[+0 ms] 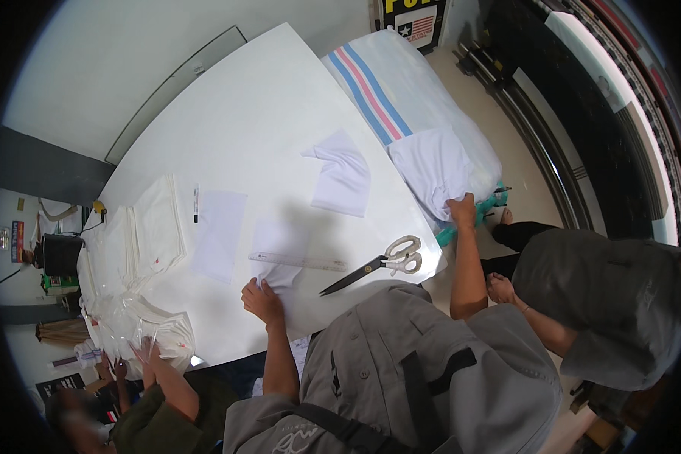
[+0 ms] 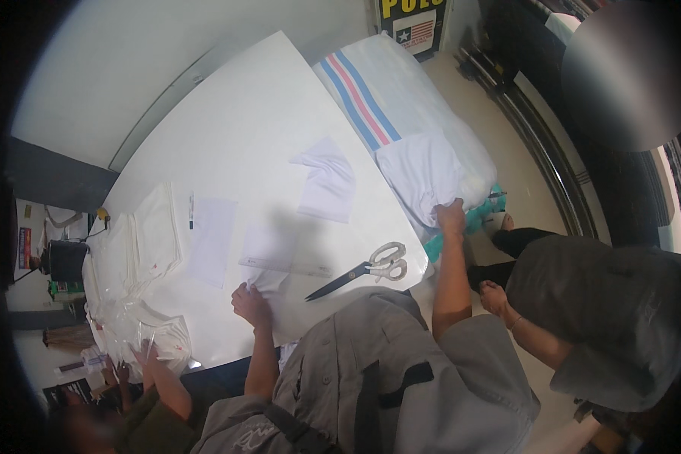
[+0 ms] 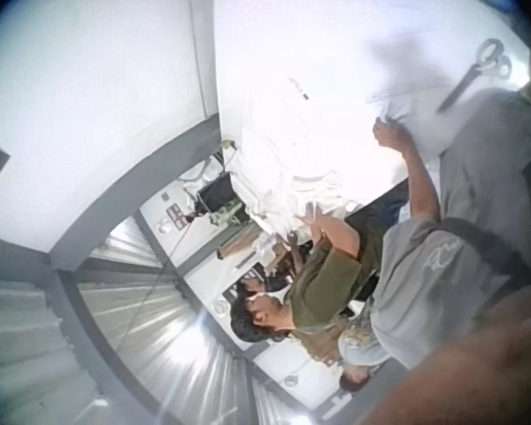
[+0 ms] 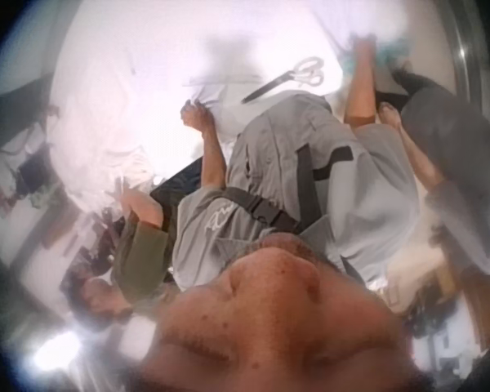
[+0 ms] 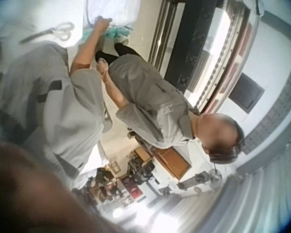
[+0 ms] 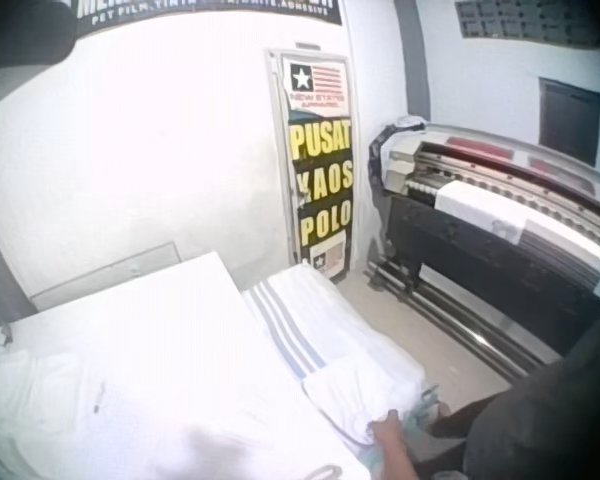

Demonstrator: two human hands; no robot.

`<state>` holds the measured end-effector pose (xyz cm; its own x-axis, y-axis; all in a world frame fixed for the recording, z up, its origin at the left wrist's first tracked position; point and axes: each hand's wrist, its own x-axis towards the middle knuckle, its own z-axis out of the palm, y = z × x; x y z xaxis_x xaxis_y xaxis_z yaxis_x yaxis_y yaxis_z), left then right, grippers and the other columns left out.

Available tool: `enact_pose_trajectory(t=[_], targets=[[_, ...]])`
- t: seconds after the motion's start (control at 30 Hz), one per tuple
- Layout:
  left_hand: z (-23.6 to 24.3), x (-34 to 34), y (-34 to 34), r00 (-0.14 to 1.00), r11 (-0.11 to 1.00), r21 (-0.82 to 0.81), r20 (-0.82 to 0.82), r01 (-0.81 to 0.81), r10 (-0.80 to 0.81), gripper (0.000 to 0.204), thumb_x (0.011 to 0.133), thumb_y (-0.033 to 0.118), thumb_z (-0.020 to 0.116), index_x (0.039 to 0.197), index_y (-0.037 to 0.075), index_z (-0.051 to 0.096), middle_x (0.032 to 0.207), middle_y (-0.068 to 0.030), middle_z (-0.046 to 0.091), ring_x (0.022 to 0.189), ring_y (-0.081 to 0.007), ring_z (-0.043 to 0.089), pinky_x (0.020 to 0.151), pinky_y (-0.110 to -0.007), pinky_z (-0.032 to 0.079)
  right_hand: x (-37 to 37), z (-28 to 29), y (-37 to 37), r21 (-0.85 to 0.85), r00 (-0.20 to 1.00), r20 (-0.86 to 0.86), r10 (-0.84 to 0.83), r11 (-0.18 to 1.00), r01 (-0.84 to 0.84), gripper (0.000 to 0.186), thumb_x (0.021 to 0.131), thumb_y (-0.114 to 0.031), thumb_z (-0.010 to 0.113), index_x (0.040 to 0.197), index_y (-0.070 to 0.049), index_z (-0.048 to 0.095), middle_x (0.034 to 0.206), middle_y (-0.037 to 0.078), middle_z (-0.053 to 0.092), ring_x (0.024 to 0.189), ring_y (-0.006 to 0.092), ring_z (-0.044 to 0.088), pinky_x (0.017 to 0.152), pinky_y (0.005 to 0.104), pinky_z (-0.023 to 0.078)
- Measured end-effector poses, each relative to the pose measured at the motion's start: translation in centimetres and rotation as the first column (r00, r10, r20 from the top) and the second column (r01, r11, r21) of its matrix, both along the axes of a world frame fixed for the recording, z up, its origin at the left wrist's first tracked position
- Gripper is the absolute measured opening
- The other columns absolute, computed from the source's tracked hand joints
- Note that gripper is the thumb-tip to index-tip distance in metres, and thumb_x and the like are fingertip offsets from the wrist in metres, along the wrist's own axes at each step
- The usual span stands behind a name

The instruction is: The person measures a white fabric sheet on a table using a ruler, then cuts the fabric with scissors. The person folds the cut piece and places it on a stack of similar pieces.

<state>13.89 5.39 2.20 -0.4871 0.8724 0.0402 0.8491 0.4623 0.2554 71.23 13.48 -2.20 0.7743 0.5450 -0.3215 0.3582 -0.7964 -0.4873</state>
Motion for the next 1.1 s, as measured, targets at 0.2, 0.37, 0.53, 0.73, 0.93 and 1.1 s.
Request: enact_pose_trajectory(t=[0.2, 0.37, 0.53, 0.73, 0.93, 1.1], targets=[[-6.2, -6.5, -0.4, 0.98, 0.932, 0.352, 0.2, -0.088, 0.017, 0.036, 0.109, 0.025, 0.05, 0.125, -0.005, 0.061, 0.121, -0.0253, 0.064, 0.113, -0.0439, 0.061, 0.1, -0.049, 0.049, -3.8, 7.0, 3.4, 0.516, 0.996, 0.011, 0.085, 0.853, -0.078, 0.053, 0.098, -0.021, 0.065, 0.15, -0.018, 0.05, 0.09, 0.026, 0.074, 0.081, 0.0429, 0.073, 0.076, 0.0518, 0.056], [-7.5, -6.9, 0.0, 0.882, 0.871, 0.385, 0.459, -0.306, 0.108, 0.041, 0.111, 0.027, 0.045, 0.131, -0.008, 0.053, 0.119, -0.0298, 0.063, 0.105, -0.0433, 0.064, 0.095, -0.049, 0.052, -12.9, 8.7, 7.7, 0.525, 0.844, 0.161, 0.511, 0.68, -0.512, 0.062, 0.099, -0.032, 0.064, 0.158, -0.027, 0.046, 0.101, 0.023, 0.074, 0.091, 0.0402, 0.073, 0.083, 0.0507, 0.058], [-1.8, -1.8, 3.4, 0.701, 0.882, 0.212, 0.693, -0.421, 0.168, 0.05, 0.104, 0.022, 0.06, 0.146, -0.002, 0.047, 0.136, -0.0304, 0.059, 0.123, -0.0422, 0.061, 0.105, -0.048, 0.049, -19.5, 6.3, 6.5, 0.22, 0.599, 0.087, 0.796, 0.571, -0.791, 0.078, 0.09, -0.052, 0.074, 0.157, -0.024, 0.048, 0.132, 0.025, 0.062, 0.109, 0.0437, 0.071, 0.092, 0.0543, 0.057], [-4.6, -7.0, 4.3, 0.856, 0.955, 0.296, 0.491, 0.01, -0.162, 0.07, 0.096, 0.014, 0.071, 0.158, 0.0, 0.041, 0.148, -0.0271, 0.056, 0.13, -0.0379, 0.057, 0.115, -0.046, 0.044, -22.0, 2.6, 5.6, 0.343, 0.675, 0.185, 0.714, 0.597, -0.725, 0.031, 0.101, -0.031, 0.065, 0.123, -0.01, 0.062, 0.102, 0.018, 0.07, 0.101, 0.0397, 0.072, 0.084, 0.0548, 0.057], [5.8, -6.9, 5.6, 0.796, 0.937, 0.305, 0.517, 0.172, -0.314, 0.059, 0.097, 0.015, 0.071, 0.149, -0.005, 0.052, 0.145, -0.0262, 0.06, 0.129, -0.0389, 0.057, 0.114, -0.047, 0.043, -21.7, 4.1, 4.2, 0.341, 0.689, 0.14, 0.711, 0.619, -0.707, 0.03, 0.102, -0.031, 0.064, 0.123, -0.01, 0.061, 0.108, 0.017, 0.069, 0.104, 0.0395, 0.071, 0.089, 0.052, 0.056], [14.4, -6.8, 8.0, 0.783, 0.913, 0.301, 0.48, 0.276, -0.395, 0.049, 0.098, 0.014, 0.072, 0.14, -0.008, 0.061, 0.142, -0.0261, 0.062, 0.128, -0.0376, 0.058, 0.114, -0.045, 0.044, -23.1, 4.3, 3.8, 0.31, 0.755, 0.185, 0.629, 0.691, -0.652, 0.031, 0.102, -0.031, 0.064, 0.124, -0.011, 0.061, 0.108, 0.017, 0.069, 0.102, 0.0392, 0.072, 0.085, 0.0526, 0.057]])
